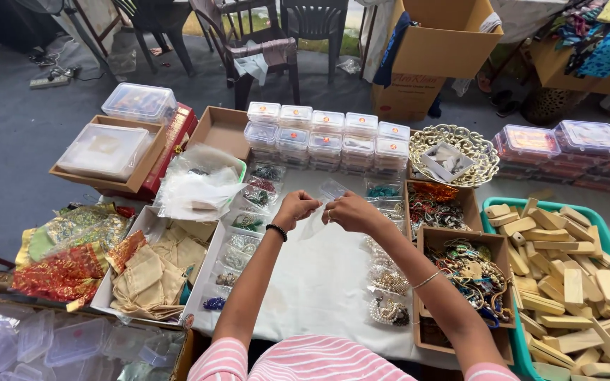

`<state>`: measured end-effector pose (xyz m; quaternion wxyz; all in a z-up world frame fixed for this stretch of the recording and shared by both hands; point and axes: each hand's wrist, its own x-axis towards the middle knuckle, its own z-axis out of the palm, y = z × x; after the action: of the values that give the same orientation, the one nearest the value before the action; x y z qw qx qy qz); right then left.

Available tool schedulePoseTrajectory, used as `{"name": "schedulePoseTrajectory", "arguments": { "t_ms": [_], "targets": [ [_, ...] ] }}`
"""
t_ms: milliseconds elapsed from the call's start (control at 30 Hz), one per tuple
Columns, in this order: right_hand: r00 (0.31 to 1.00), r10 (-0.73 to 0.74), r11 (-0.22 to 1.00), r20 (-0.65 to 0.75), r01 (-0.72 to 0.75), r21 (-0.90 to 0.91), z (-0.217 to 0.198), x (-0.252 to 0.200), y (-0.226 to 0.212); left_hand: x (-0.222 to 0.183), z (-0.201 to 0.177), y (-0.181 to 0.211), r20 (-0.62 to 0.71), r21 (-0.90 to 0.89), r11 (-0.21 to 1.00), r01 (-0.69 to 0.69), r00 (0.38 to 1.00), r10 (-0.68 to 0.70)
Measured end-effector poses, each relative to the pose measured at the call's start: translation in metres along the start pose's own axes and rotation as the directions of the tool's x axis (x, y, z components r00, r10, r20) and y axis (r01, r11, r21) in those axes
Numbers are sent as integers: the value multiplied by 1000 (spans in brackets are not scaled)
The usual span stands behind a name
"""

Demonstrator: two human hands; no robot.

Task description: Sort jewelry components and package them into small plastic containers and bags.

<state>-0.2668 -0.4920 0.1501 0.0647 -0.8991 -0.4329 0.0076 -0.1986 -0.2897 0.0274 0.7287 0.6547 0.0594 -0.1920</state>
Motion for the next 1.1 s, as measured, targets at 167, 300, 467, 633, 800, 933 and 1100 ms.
{"name": "schedulePoseTrajectory", "arguments": {
  "t_ms": [167, 300, 467, 633, 800, 933, 1100],
  "targets": [
    [1000, 7, 998, 14, -8, 68, -13, -2, 4, -4, 1, 14, 100, 67, 998, -12, 995, 5],
    [877, 177, 950, -447, -33, 310, -16, -16, 2, -11, -3, 33, 227, 128, 990, -63, 973, 33],
    [877, 287, 888, -385, -93, 450, 29, -15, 18, -28, -8, 53, 411, 221, 965, -140, 911, 38],
    [736, 643, 224, -209, 81, 971, 90, -14, 63, -54, -33, 65, 501, -54, 988, -146, 852, 153],
    [560, 820, 63, -122, 123, 990, 80, -3, 37, -74, -15, -6, 481, -418, 908, -34, 840, 253],
    [654, 754, -144, 65, 68, 987, 38, -9, 1, -64, 7, -37, 289, -326, 945, -27, 949, 127],
    [681, 731, 75, 38, -135, 988, 104, -35, 31, -59, -4, -18, 286, -202, 975, -91, 947, 148]
  ]
}}
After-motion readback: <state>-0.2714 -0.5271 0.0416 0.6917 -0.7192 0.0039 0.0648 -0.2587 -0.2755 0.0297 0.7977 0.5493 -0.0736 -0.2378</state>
